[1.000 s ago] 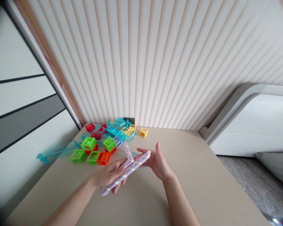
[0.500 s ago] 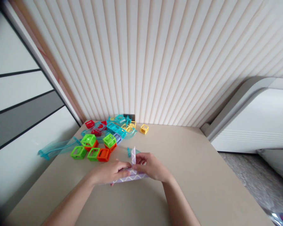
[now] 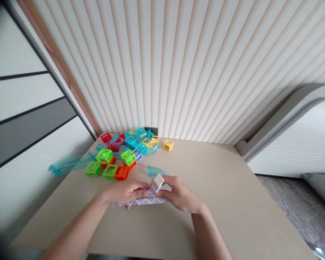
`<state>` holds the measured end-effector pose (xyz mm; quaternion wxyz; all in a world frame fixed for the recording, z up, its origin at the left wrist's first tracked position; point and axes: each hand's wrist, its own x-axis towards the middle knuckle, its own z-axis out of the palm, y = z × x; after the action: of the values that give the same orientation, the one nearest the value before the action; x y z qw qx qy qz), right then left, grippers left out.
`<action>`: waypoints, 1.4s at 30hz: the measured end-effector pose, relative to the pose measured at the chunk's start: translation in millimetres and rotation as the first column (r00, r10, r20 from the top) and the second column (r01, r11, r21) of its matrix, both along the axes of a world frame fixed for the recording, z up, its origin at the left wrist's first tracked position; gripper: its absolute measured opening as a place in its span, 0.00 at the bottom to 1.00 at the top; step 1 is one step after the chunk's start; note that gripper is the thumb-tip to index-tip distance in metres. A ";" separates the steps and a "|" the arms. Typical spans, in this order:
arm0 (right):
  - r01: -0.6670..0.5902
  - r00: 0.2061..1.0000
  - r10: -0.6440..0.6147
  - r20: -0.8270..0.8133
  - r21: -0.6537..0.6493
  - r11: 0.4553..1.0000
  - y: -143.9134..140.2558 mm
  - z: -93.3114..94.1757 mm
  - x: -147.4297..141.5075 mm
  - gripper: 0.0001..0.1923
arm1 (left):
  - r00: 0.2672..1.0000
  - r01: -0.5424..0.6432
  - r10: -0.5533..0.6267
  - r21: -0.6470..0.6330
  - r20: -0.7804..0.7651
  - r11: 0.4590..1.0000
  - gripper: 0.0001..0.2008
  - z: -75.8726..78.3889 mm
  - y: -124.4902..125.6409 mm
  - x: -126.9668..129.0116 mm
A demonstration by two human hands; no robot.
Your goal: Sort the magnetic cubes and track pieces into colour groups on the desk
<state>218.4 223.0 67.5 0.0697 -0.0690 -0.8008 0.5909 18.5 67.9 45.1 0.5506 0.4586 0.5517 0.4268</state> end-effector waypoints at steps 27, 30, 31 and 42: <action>0.388 0.895 -0.444 -0.050 -0.408 0.827 8.6 -22.0 -7.8 0.17 | 0.990 0.007 -0.006 0.004 -0.143 1.000 0.28 -8.8 7.5 -0.6; 0.403 0.881 -0.471 -0.049 -0.447 0.799 7.1 -27.8 -11.8 0.22 | 0.990 -0.028 0.030 0.016 -0.139 0.999 0.28 -14.8 8.8 0.3; 0.390 0.881 -0.469 -0.066 -0.460 0.798 6.3 -28.8 -12.6 0.25 | 0.991 -0.041 0.044 0.021 -0.125 0.999 0.27 -17.1 9.7 1.1; 0.304 0.913 -0.396 -0.096 -0.486 0.819 -6.3 -38.8 -27.9 0.21 | 0.974 -0.154 0.145 0.038 0.172 0.987 0.25 -23.3 15.6 22.0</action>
<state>190.5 216.7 28.6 0.2365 -0.1725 -0.6001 0.7444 40.5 83.5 21.8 0.5497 0.3921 0.5248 0.5184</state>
